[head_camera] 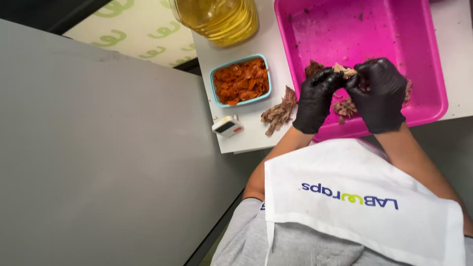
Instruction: Shredding cooked meat into smaller pieces by hand.
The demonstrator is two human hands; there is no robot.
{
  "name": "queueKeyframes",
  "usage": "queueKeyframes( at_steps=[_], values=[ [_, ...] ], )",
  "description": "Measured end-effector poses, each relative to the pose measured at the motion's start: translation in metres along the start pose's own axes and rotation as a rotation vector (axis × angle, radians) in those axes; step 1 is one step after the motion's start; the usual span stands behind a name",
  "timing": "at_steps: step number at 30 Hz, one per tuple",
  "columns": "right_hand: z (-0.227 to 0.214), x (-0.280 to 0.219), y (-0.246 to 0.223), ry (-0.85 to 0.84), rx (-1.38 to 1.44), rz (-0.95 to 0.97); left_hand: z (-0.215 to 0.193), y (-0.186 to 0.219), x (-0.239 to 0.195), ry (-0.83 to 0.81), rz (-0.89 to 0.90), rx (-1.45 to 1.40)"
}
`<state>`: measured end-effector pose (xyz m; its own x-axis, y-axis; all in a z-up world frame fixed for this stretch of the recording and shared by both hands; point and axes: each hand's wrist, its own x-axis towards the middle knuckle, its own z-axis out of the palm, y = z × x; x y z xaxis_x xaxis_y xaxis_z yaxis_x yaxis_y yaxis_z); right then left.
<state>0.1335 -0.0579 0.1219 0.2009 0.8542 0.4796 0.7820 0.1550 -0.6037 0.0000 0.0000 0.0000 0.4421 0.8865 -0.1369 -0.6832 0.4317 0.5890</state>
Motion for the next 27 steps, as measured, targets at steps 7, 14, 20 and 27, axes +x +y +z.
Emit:
queueKeyframes(
  at_steps=[7, 14, 20, 27],
  values=[
    [0.017, -0.009, 0.022, 0.109, 0.478, 0.287, -0.007, -0.004, -0.007, 0.032, -0.240, -0.391],
    [0.019, -0.010, 0.046, 0.226, 0.711, 0.395, -0.004, 0.005, -0.012, -0.017, -0.202, -0.246],
    [-0.006, 0.012, 0.011, 0.086, 1.296, 0.614, 0.018, 0.020, -0.007, -0.043, -0.187, -0.220],
    [-0.011, 0.006, 0.008, -0.122, 0.912, 0.573, 0.010, 0.003, 0.001, 0.017, -0.123, -0.152]
  ],
)
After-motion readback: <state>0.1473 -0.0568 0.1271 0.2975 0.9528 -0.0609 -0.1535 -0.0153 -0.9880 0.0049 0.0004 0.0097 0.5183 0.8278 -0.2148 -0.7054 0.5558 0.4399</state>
